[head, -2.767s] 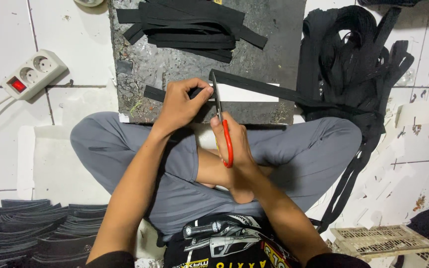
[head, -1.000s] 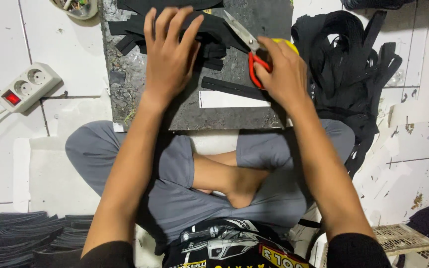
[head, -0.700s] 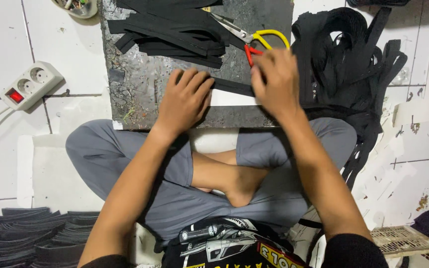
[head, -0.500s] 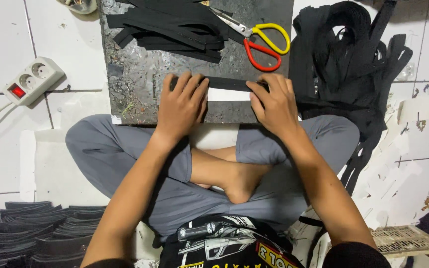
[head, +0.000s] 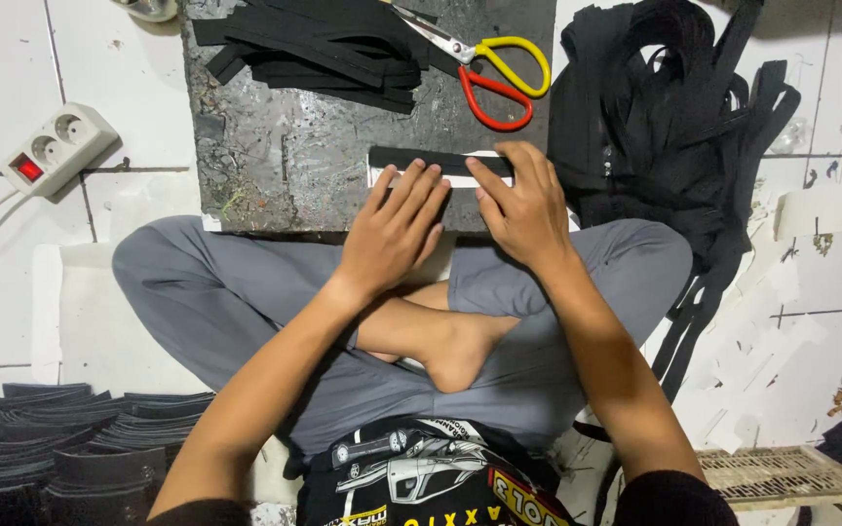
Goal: Cutting long black material strips into shorter lengths using a template and scissors.
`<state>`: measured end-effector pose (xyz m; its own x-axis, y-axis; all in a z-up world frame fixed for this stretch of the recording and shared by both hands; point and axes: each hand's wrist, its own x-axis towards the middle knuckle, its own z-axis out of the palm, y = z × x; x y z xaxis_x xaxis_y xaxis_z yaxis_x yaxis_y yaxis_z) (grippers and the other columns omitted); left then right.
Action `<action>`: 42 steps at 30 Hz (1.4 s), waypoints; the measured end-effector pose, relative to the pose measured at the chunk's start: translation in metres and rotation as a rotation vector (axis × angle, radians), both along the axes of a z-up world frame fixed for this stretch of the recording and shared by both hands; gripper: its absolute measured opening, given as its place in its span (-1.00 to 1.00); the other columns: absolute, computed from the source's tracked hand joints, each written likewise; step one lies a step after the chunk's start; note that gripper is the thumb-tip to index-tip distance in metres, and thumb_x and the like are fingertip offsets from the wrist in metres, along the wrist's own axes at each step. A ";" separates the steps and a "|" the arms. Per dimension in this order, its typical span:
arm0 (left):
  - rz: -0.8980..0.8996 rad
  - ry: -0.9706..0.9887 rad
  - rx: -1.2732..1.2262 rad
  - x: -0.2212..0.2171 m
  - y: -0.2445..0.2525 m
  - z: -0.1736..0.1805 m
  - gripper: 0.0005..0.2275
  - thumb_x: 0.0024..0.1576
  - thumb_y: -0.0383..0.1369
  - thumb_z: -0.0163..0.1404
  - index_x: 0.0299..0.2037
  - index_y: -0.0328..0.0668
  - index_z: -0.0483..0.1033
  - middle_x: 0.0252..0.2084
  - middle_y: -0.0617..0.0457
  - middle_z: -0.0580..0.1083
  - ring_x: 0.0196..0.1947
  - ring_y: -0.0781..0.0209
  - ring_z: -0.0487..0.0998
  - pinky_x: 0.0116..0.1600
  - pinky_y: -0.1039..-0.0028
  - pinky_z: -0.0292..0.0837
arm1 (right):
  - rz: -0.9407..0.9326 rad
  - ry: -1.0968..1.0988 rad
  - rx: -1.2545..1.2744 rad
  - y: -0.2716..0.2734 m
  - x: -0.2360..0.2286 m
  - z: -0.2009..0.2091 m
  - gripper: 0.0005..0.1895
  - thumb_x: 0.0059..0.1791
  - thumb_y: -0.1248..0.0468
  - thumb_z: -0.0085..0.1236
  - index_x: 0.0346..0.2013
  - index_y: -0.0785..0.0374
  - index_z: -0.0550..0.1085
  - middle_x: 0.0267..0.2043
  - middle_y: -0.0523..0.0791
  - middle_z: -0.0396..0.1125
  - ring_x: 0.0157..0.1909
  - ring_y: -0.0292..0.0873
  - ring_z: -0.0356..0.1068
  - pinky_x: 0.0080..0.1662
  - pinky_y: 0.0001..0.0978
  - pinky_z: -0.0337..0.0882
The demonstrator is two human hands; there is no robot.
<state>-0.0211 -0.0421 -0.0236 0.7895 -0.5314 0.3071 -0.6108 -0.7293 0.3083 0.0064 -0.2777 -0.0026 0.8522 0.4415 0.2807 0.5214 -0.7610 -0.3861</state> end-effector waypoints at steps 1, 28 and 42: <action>0.000 -0.001 0.002 0.000 -0.001 0.000 -0.49 0.25 -0.25 0.06 0.38 -0.31 0.33 0.43 -0.16 0.30 0.48 -0.09 0.22 0.53 0.01 0.02 | 0.000 -0.001 0.002 -0.003 -0.001 -0.003 -0.60 0.02 0.30 0.25 0.17 0.15 0.55 0.18 0.08 0.29 0.26 0.15 0.28 0.22 -0.01 0.30; 0.024 0.064 0.039 -0.002 -0.010 0.000 -0.34 0.25 -0.04 0.02 0.45 -0.33 0.22 0.49 -0.19 0.21 0.52 -0.11 0.14 0.53 0.01 -0.06 | -0.120 -0.063 0.067 -0.007 -0.013 -0.011 -0.62 -0.02 0.36 0.27 0.12 0.21 0.58 0.11 0.04 0.32 0.19 0.12 0.30 0.23 0.00 0.29; 0.032 0.041 0.062 -0.001 -0.010 -0.001 -0.37 0.26 -0.02 0.01 0.44 -0.27 0.26 0.48 -0.14 0.23 0.49 -0.08 0.18 0.54 0.02 -0.07 | -0.206 -0.090 0.146 -0.015 -0.019 -0.016 -0.66 -0.03 0.50 0.19 0.05 0.46 0.53 0.15 0.08 0.35 0.21 0.19 0.35 0.22 -0.06 0.40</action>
